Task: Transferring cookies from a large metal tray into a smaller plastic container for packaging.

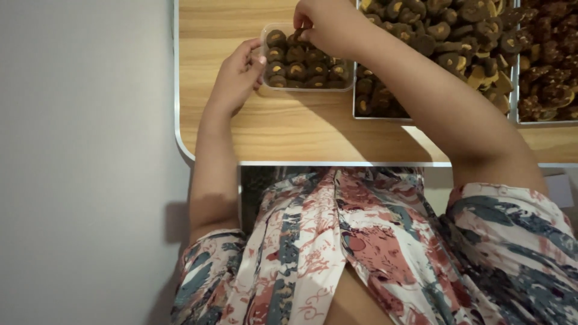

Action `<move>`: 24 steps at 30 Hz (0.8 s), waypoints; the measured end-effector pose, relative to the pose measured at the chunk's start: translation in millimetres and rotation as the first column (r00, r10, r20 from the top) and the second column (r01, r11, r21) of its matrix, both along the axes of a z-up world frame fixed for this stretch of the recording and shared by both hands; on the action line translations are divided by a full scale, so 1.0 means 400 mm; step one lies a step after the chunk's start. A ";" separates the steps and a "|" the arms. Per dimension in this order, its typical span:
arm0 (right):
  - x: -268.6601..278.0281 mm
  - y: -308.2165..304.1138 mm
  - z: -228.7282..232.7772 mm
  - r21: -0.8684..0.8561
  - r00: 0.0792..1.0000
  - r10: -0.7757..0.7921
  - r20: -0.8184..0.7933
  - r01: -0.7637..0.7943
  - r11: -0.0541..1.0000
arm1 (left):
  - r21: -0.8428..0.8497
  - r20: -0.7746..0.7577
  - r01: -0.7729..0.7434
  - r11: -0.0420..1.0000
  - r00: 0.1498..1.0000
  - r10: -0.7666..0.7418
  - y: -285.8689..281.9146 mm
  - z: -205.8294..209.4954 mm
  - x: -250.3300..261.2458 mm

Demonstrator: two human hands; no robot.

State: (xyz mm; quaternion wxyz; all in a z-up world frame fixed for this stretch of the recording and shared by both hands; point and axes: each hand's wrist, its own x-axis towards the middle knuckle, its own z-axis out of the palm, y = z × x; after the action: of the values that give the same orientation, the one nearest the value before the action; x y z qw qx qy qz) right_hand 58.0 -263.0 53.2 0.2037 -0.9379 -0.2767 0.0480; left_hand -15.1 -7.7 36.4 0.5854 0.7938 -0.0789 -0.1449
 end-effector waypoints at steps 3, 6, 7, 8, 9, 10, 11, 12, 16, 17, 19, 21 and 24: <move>0.013 0.020 -0.027 -0.015 1.000 -0.005 0.010 0.005 1.000 | 0.001 0.003 -0.003 1.000 1.000 0.003 -0.002 0.011 -0.004; 0.043 0.026 -0.069 -0.019 0.999 -0.038 -0.038 0.037 0.999 | 0.025 0.018 0.007 1.000 1.000 -0.007 -0.004 0.034 -0.012; 0.045 0.026 -0.073 0.005 1.000 -0.023 -0.021 0.023 1.000 | 0.045 0.012 0.011 0.999 1.000 -0.011 -0.006 0.043 -0.015; 0.046 0.025 -0.077 0.029 1.000 -0.009 -0.004 0.009 1.000 | 0.066 0.005 0.015 0.998 1.000 -0.015 -0.008 0.053 -0.018; 0.040 0.028 -0.068 0.028 1.000 -0.007 -0.004 0.007 1.000 | 0.065 0.005 0.014 0.998 1.000 -0.014 -0.006 0.047 -0.018; 0.033 0.031 -0.058 0.029 1.000 -0.029 -0.010 0.029 0.999 | 0.053 0.006 0.017 0.998 1.000 -0.017 -0.005 0.040 -0.017; 0.028 0.034 -0.049 0.031 0.999 -0.051 -0.017 0.051 0.998 | 0.041 0.006 0.021 0.999 1.000 -0.021 -0.003 0.036 -0.015; 0.024 0.036 -0.042 0.031 0.999 -0.051 -0.017 0.051 0.998 | 0.041 0.006 0.020 0.999 1.000 -0.021 -0.005 0.043 -0.015; 0.016 0.033 -0.046 0.073 0.997 -0.080 0.016 0.079 0.994 | 0.042 -0.019 0.012 0.999 1.000 -0.011 -0.007 0.044 -0.014; 0.016 0.031 -0.054 0.089 0.996 -0.082 0.046 0.077 0.993 | 0.029 -0.011 0.011 1.000 1.000 -0.011 -0.006 0.039 -0.013; 0.016 0.024 -0.067 0.118 0.994 -0.089 0.058 0.082 0.990 | 0.041 -0.008 0.012 0.999 1.000 -0.012 -0.007 0.042 -0.014; 0.015 0.020 -0.076 0.147 0.993 -0.097 0.071 0.086 0.985 | 0.052 -0.003 0.012 0.999 1.000 -0.012 -0.006 0.036 -0.012; 0.014 0.012 -0.084 0.204 0.988 -0.091 0.123 0.064 0.977 | 0.025 0.018 0.022 0.999 1.000 -0.023 -0.003 0.020 -0.006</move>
State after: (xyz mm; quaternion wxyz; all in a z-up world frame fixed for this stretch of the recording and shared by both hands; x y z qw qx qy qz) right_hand 63.8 -258.0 19.6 0.2795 -0.9240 -0.2560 -0.0500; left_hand -17.6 -9.0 44.5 0.5730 0.8014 -0.0913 -0.1454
